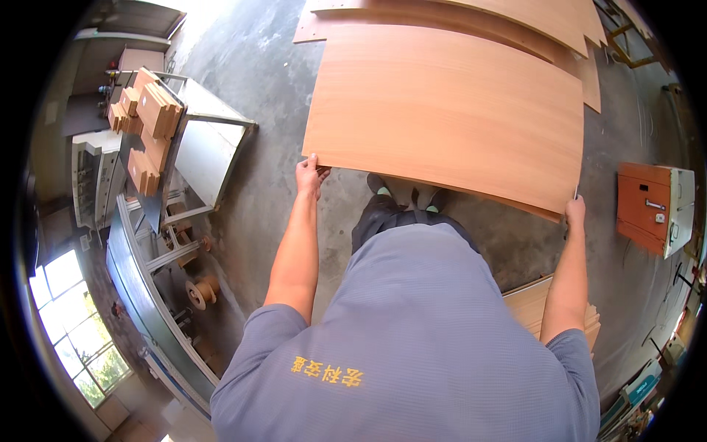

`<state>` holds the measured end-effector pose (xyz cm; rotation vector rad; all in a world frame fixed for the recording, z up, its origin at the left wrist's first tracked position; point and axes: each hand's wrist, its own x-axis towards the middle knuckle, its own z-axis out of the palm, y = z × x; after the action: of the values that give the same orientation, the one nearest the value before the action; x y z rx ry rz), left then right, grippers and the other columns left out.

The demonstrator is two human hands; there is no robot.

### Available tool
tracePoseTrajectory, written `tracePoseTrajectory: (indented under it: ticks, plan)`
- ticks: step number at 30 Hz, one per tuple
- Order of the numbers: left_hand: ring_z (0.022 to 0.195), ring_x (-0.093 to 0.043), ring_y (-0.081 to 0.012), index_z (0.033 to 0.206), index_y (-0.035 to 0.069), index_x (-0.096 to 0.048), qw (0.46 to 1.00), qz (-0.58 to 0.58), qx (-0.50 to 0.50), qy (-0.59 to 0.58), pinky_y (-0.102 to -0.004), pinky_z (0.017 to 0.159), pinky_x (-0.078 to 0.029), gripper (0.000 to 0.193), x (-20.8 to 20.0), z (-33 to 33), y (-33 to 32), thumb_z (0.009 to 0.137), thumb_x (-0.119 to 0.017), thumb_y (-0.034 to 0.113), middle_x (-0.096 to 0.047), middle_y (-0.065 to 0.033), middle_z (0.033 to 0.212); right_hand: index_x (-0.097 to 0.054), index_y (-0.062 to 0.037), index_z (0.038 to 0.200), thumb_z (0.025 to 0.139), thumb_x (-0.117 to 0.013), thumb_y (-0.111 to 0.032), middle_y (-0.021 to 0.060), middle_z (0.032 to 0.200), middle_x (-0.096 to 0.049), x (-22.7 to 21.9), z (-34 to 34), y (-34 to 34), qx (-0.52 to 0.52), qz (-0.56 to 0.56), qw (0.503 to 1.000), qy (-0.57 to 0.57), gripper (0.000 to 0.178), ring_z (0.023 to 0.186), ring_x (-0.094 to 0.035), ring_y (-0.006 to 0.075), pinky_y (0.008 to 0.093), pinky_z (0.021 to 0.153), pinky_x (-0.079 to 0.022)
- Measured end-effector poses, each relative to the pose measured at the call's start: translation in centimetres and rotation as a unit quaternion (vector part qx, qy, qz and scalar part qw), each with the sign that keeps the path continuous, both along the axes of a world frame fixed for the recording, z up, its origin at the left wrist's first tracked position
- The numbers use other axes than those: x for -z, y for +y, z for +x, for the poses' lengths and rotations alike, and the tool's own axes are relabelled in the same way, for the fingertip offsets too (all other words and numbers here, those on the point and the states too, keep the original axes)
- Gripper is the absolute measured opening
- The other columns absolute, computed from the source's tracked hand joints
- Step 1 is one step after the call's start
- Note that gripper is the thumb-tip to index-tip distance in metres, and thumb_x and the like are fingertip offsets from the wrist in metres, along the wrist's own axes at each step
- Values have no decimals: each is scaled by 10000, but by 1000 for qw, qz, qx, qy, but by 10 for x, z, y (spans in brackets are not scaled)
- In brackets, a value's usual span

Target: The person uses a sanding block to smooth the edges and surfaces of several large wooden panels. They handle the panels one by one, flipping them over to sand different sides and stacking them as they finish.

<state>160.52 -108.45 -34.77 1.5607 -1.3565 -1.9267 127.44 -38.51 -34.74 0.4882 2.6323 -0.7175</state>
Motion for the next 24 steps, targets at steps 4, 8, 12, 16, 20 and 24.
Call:
tracePoseTrajectory:
  ticks: [4,8,12,16,20,24]
  plan:
    - [752,-722,-230,1167,43,-473,999,-52,-4,2,-339,611,-585,375,-16,23,5,997,-616,345,-693,-113,914,-658,8,1128,851,-476,-123,144,777,-663,-52,4,-15,-14,-12,1000,-11,356,572,-593,234,375,498,-446]
    - [580,-562,-109,1331,48,-466,987,-139,51,67,-253,484,-421,411,-129,41,3,1002,-604,253,-677,-51,845,-664,-16,1183,812,-493,-89,117,804,-689,-195,25,-17,-38,-85,995,-36,415,546,-582,169,329,490,-446]
    - [617,-543,-46,1361,-26,-543,976,-182,84,87,-210,507,-397,446,-250,55,-26,997,-601,224,-682,-16,903,-614,40,1242,764,-453,-99,65,730,-627,-322,41,-8,-18,-358,932,-60,523,442,-501,79,222,409,-411]
    - [745,-547,-18,1347,-30,-562,950,-275,30,146,-144,612,-398,489,-314,17,-73,1017,-602,329,-673,-28,1020,-581,99,1263,790,-491,-248,76,779,-630,-368,30,-15,-45,-507,859,54,594,439,-484,77,199,393,-378]
    - [800,-484,-41,1419,14,-503,863,-433,201,166,-171,678,-369,509,-331,-82,-113,1032,-589,332,-624,1,1019,-565,63,1194,810,-484,-154,80,904,-583,-349,-34,-42,-99,-521,830,174,449,557,-444,62,179,433,-355]
    - [1012,-539,-146,1338,20,-477,850,-429,246,182,-300,939,-427,457,-251,-166,-191,1032,-590,340,-583,-43,1118,-585,-26,1236,849,-486,-38,37,1000,-572,-294,-112,-111,34,-513,825,235,399,744,-486,79,230,571,-381]
